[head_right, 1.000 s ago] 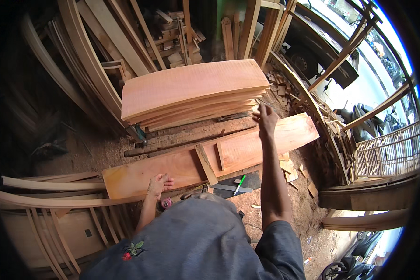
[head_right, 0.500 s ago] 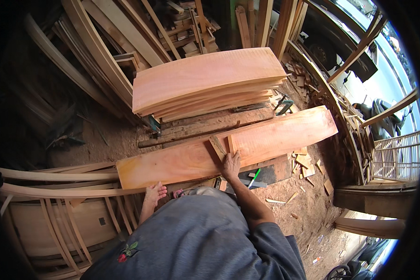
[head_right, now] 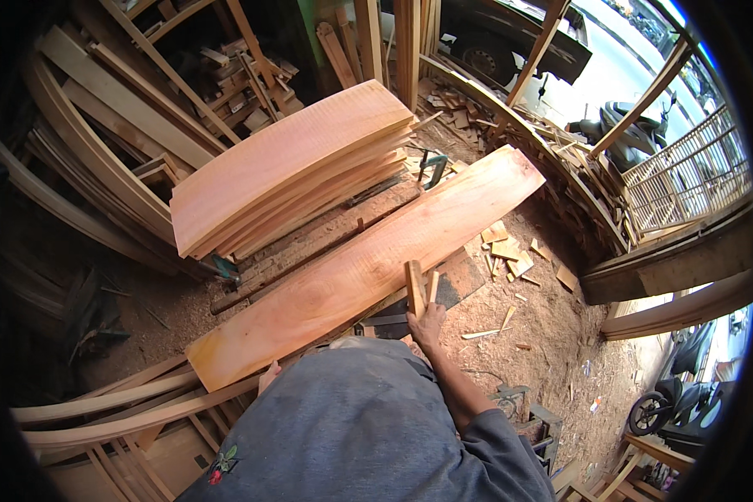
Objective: The person repeatedly cuts wooden planks using a handheld circular saw, then stacks the cut pieces. The person positions each plank, makes a straight cut, and places the finished piece onto a growing stack.
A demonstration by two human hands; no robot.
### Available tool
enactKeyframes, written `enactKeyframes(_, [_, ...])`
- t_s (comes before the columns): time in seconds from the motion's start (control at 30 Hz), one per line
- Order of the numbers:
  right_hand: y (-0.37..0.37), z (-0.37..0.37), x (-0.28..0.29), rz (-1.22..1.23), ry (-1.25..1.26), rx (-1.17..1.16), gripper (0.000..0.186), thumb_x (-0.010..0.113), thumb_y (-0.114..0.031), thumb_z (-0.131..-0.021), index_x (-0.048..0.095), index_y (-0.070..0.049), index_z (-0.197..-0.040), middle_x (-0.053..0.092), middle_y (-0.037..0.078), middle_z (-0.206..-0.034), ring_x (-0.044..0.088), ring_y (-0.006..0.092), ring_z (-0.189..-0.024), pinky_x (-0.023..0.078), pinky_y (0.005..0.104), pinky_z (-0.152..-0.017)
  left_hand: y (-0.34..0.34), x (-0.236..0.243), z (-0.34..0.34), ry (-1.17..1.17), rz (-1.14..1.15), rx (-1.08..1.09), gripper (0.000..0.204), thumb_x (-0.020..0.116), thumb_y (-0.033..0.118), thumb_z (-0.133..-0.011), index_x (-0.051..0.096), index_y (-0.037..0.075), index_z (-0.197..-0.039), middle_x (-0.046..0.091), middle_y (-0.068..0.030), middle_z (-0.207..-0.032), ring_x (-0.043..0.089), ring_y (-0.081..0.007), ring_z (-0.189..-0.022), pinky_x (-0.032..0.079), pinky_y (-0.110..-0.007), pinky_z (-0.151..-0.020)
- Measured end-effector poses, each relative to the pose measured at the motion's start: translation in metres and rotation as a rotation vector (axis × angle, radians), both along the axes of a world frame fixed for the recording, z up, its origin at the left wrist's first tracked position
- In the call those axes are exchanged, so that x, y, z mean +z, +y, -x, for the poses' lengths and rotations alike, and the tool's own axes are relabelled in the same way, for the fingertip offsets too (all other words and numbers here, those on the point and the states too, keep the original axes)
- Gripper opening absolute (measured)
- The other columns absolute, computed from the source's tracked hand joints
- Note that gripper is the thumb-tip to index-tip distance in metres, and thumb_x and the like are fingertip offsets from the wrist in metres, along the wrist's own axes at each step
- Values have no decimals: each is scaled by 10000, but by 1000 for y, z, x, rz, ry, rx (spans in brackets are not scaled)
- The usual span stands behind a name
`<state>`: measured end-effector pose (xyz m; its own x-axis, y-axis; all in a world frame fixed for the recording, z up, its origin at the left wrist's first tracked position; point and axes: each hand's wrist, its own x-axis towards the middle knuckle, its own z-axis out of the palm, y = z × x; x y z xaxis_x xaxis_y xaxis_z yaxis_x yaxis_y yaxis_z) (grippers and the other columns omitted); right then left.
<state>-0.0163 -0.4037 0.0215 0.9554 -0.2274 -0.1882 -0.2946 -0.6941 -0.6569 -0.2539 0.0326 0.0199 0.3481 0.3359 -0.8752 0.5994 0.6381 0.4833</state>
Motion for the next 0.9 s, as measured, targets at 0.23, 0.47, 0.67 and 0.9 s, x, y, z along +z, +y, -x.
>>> enactKeyframes(0.23, [-77, -36, -46, -408, 88, -390, 470, 900, -316, -778, 723, 44, -1025, 739, 144, -889, 728, 268, -795, 578, 410, -706, 36, -87, -9, -10, 133, 304, 617, 721, 503, -1028, 550, -53, -1235, 627, -182, -1078, 666, -286, -994, 625, -477, -928])
enactKeyframes(0.47, [-91, -67, -60, -872, 135, -449, 334, 805, -261, -968, 699, 30, -1092, 691, 54, -855, 643, 160, -673, 542, 333, -591, 39, -81, -26, -124, 244, 368, 644, 681, 521, -1047, 519, -41, -1316, 559, -194, -1228, 627, -282, -1061, 623, -430, -926])
enactKeyframes(0.67, [-78, -25, -64, -779, -15, -443, 373, 783, -341, -995, 653, -4, -1085, 677, 62, -839, 641, 156, -678, 536, 334, -588, 23, -55, -35, -164, 188, 449, 619, 749, 484, -1013, 539, 11, -1354, 581, -163, -1198, 620, -273, -1055, 621, -404, -877])
enactKeyframes(0.9, [-73, 51, -58, -592, 86, -331, 363, 793, -334, -955, 636, -20, -1046, 649, 76, -820, 645, 179, -692, 523, 353, -612, 7, -33, -29, -138, 130, 453, 628, 860, 509, -911, 635, 48, -1274, 631, -116, -1169, 632, -251, -1043, 604, -395, -863])
